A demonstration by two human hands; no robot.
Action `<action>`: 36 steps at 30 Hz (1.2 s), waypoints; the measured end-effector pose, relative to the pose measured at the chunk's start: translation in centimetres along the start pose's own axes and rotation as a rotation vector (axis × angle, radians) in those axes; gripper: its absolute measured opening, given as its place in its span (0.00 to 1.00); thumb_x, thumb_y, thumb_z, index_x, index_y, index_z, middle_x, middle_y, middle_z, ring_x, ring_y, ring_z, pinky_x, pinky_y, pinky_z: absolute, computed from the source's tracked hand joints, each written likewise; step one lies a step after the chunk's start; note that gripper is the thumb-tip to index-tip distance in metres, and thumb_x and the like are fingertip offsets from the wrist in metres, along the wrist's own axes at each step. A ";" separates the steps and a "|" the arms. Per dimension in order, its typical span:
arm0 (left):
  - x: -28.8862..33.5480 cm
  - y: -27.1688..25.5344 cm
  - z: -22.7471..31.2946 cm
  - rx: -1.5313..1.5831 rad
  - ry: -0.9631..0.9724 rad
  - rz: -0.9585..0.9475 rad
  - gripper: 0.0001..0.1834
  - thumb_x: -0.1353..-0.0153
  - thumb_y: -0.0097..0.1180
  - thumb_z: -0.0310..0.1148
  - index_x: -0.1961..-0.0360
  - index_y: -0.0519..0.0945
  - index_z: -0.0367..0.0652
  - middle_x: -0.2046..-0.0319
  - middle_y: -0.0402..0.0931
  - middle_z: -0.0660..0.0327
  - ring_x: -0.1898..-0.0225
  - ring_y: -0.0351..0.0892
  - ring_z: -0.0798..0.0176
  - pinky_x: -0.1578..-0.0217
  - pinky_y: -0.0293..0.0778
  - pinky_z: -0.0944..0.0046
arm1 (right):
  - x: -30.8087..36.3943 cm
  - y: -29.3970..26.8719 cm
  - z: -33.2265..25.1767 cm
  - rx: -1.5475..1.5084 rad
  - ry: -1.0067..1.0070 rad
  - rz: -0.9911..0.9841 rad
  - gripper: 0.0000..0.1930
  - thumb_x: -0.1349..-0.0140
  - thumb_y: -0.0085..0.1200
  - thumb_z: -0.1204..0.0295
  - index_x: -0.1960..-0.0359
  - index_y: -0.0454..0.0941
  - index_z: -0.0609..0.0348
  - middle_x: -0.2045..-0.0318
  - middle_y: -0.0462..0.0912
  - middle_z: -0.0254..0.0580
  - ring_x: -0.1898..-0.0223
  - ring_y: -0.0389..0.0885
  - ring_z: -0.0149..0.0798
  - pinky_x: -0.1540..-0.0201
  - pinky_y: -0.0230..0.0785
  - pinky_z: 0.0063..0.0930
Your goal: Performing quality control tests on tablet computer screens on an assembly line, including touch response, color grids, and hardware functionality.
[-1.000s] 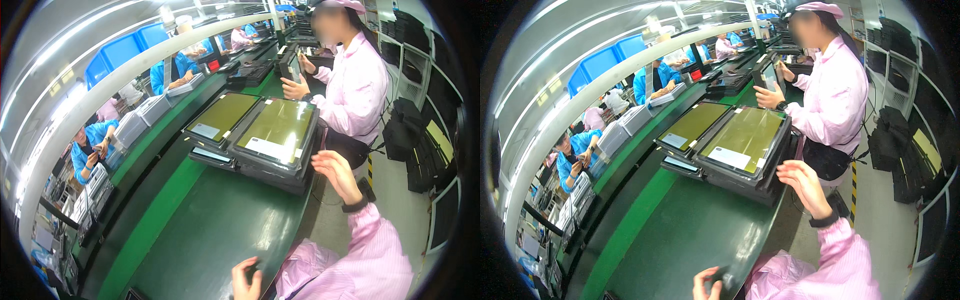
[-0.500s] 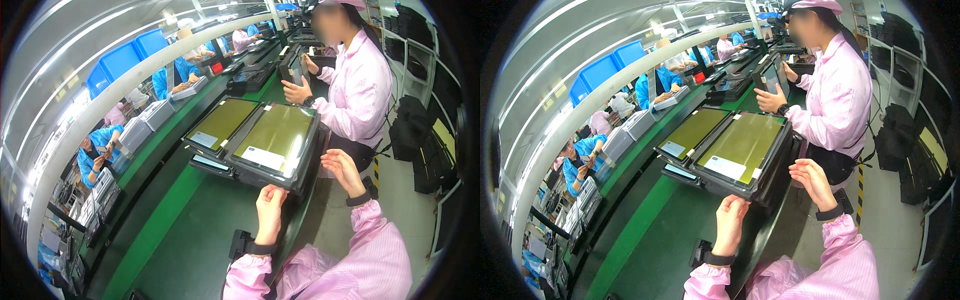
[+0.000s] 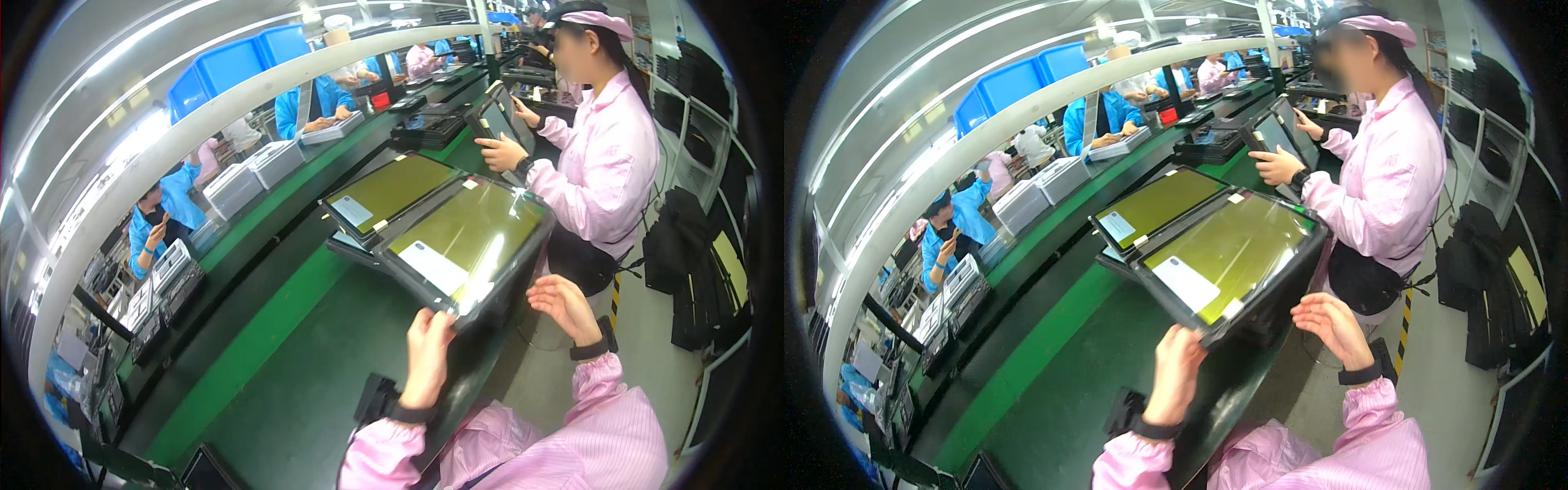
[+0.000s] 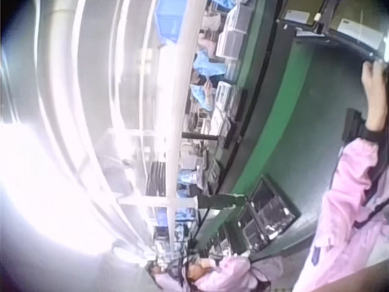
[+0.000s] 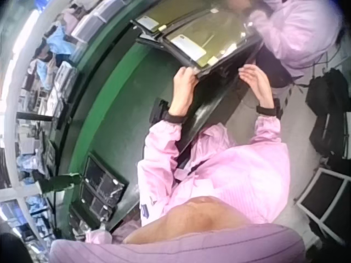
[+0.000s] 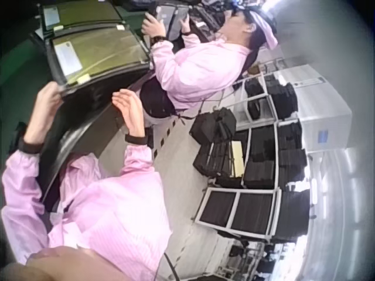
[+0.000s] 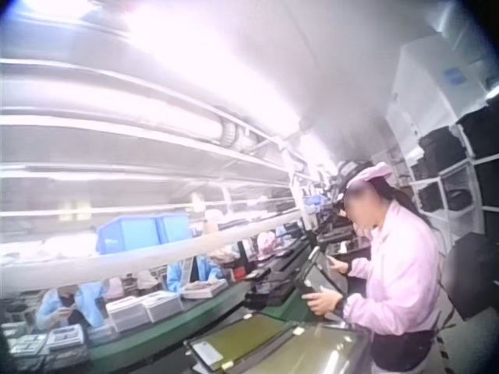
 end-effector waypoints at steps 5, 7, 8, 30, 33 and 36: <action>5.9 -12.5 1.1 0.070 -0.027 0.292 0.26 0.52 0.44 0.34 0.50 0.73 0.35 0.57 0.77 0.55 0.58 0.77 0.59 0.56 0.72 0.61 | 3.4 5.5 3.3 -0.507 0.338 -0.297 0.24 0.33 0.37 0.59 0.43 0.66 0.64 0.46 0.73 0.56 0.46 0.73 0.56 0.42 0.64 0.48; 8.4 -14.4 3.7 0.127 0.021 0.243 0.28 0.53 0.42 0.37 0.51 0.73 0.35 0.57 0.77 0.54 0.57 0.77 0.57 0.55 0.72 0.59 | 3.7 4.0 5.8 -0.260 0.313 -0.125 0.36 0.35 0.34 0.45 0.34 0.55 0.59 0.36 0.61 0.51 0.37 0.62 0.50 0.37 0.55 0.45; 9.1 -16.2 4.0 0.164 0.064 0.265 0.28 0.53 0.42 0.39 0.52 0.73 0.34 0.58 0.78 0.54 0.58 0.77 0.56 0.56 0.72 0.57 | 3.9 6.3 6.0 -0.696 0.401 -0.150 0.37 0.36 0.35 0.45 0.34 0.54 0.60 0.36 0.61 0.52 0.37 0.61 0.51 0.36 0.54 0.46; 22.2 -42.3 8.5 0.024 0.209 0.669 0.18 0.40 0.46 0.41 0.60 0.77 0.37 0.67 0.78 0.62 0.65 0.77 0.65 0.61 0.72 0.69 | 23.4 25.6 17.4 -0.713 0.995 -1.049 0.43 0.36 0.49 0.61 0.30 0.29 0.44 0.31 0.44 0.47 0.33 0.51 0.55 0.38 0.54 0.62; 20.1 -42.9 8.1 -0.015 0.109 0.675 0.18 0.41 0.45 0.39 0.59 0.78 0.35 0.64 0.79 0.59 0.62 0.77 0.63 0.58 0.72 0.66 | 24.2 25.5 20.6 -0.683 1.221 -0.924 0.35 0.32 0.43 0.63 0.30 0.34 0.45 0.32 0.47 0.48 0.33 0.54 0.53 0.39 0.57 0.58; 18.4 -45.9 8.0 -0.310 0.048 0.647 0.18 0.41 0.43 0.33 0.59 0.78 0.30 0.63 0.80 0.55 0.60 0.78 0.61 0.56 0.70 0.64 | 24.7 24.3 21.9 -0.167 1.316 -1.062 0.21 0.28 0.34 0.67 0.36 0.54 0.59 0.36 0.59 0.50 0.36 0.61 0.45 0.39 0.63 0.40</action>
Point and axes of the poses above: each hand's wrist, its own x-axis away from the middle knuckle, its own y-axis out of the palm, z = x × y, the point moved 9 cm from there along -x, towards the middle knuckle
